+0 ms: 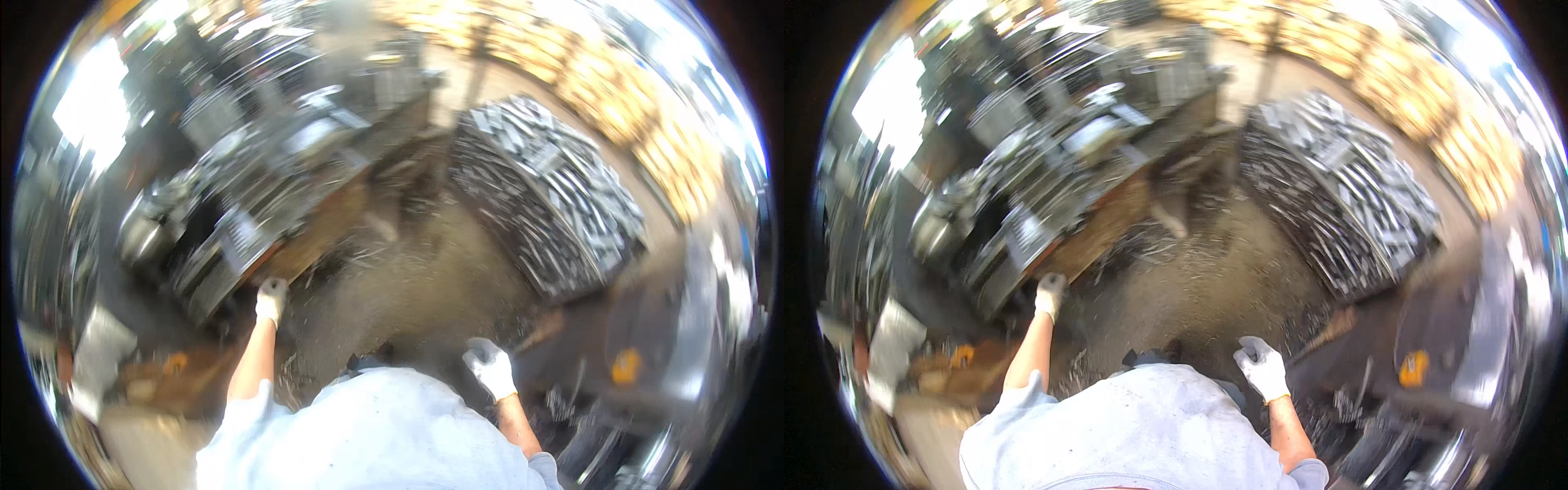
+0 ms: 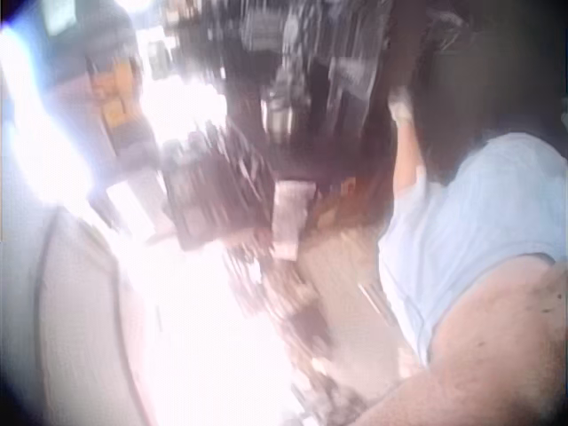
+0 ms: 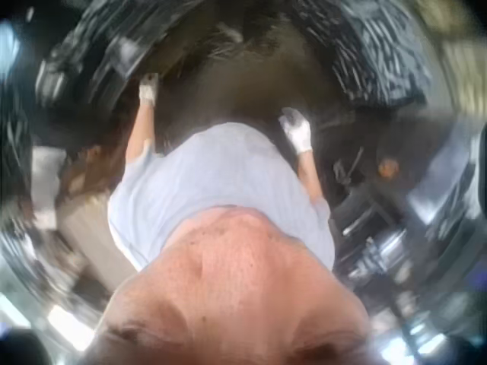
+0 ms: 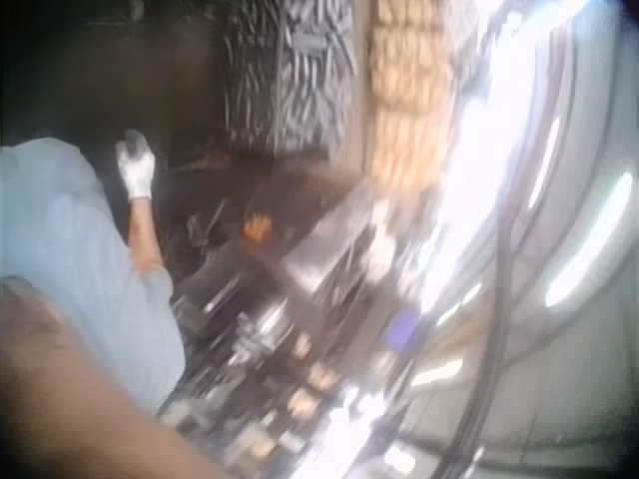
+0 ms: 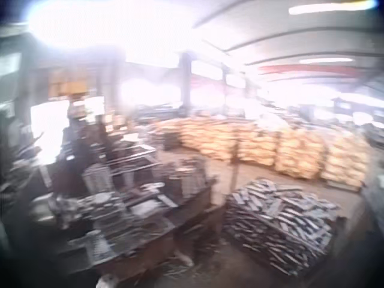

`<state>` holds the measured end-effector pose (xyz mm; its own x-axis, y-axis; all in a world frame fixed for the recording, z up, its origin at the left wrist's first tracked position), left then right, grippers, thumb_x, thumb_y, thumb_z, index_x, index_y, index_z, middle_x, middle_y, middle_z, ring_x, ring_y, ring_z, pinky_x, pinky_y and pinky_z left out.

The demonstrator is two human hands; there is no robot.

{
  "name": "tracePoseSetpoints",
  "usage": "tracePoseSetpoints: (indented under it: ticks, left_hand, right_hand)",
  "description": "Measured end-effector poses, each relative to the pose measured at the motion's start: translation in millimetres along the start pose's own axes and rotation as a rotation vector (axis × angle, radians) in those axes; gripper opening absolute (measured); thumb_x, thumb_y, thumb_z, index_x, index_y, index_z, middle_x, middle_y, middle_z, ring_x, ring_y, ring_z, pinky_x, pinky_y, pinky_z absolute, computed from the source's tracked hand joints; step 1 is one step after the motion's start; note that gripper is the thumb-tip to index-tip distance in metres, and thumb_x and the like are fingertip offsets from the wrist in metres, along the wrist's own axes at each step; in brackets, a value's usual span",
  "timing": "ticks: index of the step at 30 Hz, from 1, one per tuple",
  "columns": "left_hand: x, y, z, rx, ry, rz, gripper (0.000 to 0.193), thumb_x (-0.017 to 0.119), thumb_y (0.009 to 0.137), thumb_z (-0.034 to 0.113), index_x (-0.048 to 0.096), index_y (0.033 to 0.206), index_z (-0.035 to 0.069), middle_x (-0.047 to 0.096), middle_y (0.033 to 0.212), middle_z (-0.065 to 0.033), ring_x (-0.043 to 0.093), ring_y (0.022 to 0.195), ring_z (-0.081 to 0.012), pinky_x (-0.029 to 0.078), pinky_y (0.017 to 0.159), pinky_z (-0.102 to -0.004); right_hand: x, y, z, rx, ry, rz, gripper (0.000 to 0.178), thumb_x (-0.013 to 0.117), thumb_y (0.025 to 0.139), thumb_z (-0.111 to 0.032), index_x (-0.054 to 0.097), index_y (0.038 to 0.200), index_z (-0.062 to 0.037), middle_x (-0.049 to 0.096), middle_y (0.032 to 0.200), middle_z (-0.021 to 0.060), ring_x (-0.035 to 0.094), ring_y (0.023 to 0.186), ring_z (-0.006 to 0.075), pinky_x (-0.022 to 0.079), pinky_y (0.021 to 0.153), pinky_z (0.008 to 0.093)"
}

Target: The person repeatedly picks up cylindrical metal parts from a bin, loads them into a lathe chuck, operates the machine controls, and removes the processed parts. The cycle repeats continuously as the person handles multiple metal cylinders one at a time.

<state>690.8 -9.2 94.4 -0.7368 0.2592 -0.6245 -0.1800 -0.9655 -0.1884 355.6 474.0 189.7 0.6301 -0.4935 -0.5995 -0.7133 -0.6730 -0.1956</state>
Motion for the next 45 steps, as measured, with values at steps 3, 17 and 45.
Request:
tracePoseSetpoints:
  ticks: [3, 17, 45]
  left_hand:
    - [-91.5, -30.0, -95.7, -0.340, -0.880, 0.344, 0.017, 0.061, 0.099, 0.022, 0.068, 0.093, 0.007, 0.064, 0.075, -0.0026, 0.059, 0.059, -0.0134, 0.048, 0.058, -0.0311]
    - [-245.3, -166.9, -245.2, -0.474, -0.061, 1.261, 0.056, 0.049, 0.114, 0.045, 0.062, 0.134, -0.006, 0.067, 0.131, -0.0300, 0.066, 0.116, -0.0427, 0.050, 0.102, -0.0458]
    - [-325.1, 139.0, 200.5, 0.108, 0.105, 0.839, 0.017, 0.074, 0.096, 0.015, 0.073, 0.097, -0.002, 0.073, 0.081, -0.0103, 0.068, 0.072, -0.0163, 0.053, 0.067, -0.0307]
  right_hand:
    - [61.6, 75.1, -77.8, -0.177, -0.079, -0.225, 0.041, 0.080, 0.091, -0.024, 0.074, 0.126, -0.0049, 0.080, 0.096, 0.0123, 0.077, 0.086, 0.0217, 0.060, 0.085, 0.0343]
    - [177.5, 236.0, -332.1, -0.824, -0.235, -0.656, 0.034, 0.079, 0.089, -0.017, 0.076, 0.121, -0.0069, 0.077, 0.092, 0.0148, 0.077, 0.083, 0.0295, 0.061, 0.077, 0.0371]
    - [338.6, 406.7, -695.7, -1.520, 0.201, -1.083, 0.029, 0.076, 0.093, -0.014, 0.075, 0.119, -0.0022, 0.076, 0.087, 0.0115, 0.075, 0.075, 0.0184, 0.061, 0.070, 0.0339]
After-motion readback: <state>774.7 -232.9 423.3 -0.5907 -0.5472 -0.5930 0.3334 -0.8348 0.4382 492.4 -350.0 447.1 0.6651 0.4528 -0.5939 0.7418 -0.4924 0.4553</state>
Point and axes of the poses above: each hand's wrist, its own y-axis towards the middle knuckle, its own x-axis out of the palm, z = x × y, the point moved 5 cm from there along y, towards the middle knuckle
